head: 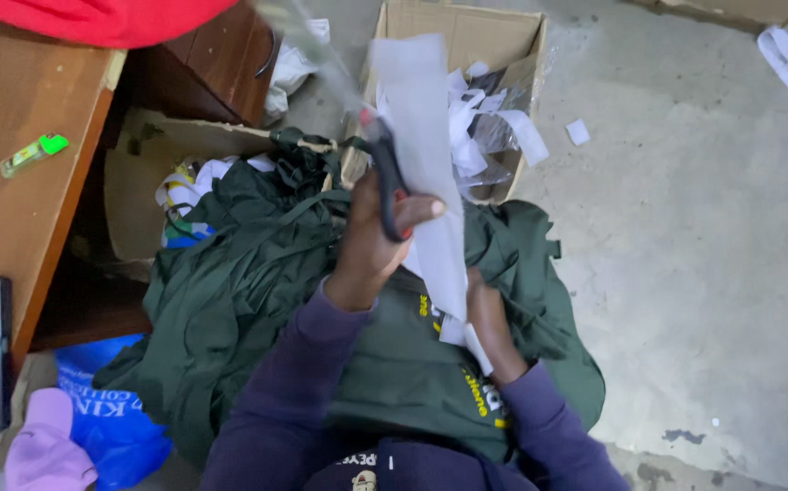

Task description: The person uses shears to cut through a pile of green textile material and white strips of fabric while sitting on the floor.

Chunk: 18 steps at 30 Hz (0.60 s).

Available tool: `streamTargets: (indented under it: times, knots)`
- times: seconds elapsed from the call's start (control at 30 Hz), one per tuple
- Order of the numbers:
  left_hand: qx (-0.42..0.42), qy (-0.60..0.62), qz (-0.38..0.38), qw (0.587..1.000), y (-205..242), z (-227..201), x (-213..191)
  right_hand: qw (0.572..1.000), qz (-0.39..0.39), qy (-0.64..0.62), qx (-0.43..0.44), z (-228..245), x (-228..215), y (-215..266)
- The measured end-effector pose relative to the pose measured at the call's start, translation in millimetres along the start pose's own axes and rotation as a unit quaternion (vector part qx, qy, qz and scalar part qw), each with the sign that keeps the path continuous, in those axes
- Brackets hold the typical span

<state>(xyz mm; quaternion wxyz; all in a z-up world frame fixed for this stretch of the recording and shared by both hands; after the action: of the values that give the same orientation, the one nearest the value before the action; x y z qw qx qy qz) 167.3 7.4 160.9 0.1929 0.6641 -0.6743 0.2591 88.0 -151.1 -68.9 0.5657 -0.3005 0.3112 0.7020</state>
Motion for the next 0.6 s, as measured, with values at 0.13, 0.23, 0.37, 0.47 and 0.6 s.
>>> streamTargets:
  times: [0.13,0.23,0.37,0.47,0.6]
  knots:
    - [-0.121,-0.593,-0.209,0.768,-62.6,8.6,-85.0,0.995,-0.018,0.060,0.071,5.4,7.7,43.9]
    - [-0.024,-0.356,-0.172,0.918,-167.6,42.5,-142.1,0.996,0.009,0.026,0.081,-0.4,9.4,44.5]
    - [0.080,-0.095,-0.166,0.978,-246.9,96.7,-164.6,0.961,0.010,-0.250,0.121,2.8,-15.1,29.9]
    - [-0.060,-0.346,-0.292,0.889,-257.2,195.8,-240.9,0.845,0.030,-0.480,0.234,14.0,-31.4,33.6]
    - [-0.196,-0.338,-0.380,0.838,-253.4,312.3,-348.2,0.675,0.006,-0.678,0.291,-22.7,-1.6,39.6]
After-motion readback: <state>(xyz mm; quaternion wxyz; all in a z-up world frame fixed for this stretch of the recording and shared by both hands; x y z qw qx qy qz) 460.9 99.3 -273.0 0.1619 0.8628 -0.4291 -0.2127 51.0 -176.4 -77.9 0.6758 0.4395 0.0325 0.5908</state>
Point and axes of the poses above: each hand's wrist, its own y-axis away from the middle knuckle, its own x-axis out of the palm, z = x × y, the point moved 4 cm from there along -y, towards the middle knuckle, and after that the axes turned 5 degrees about -x, right-handed, at the moved point
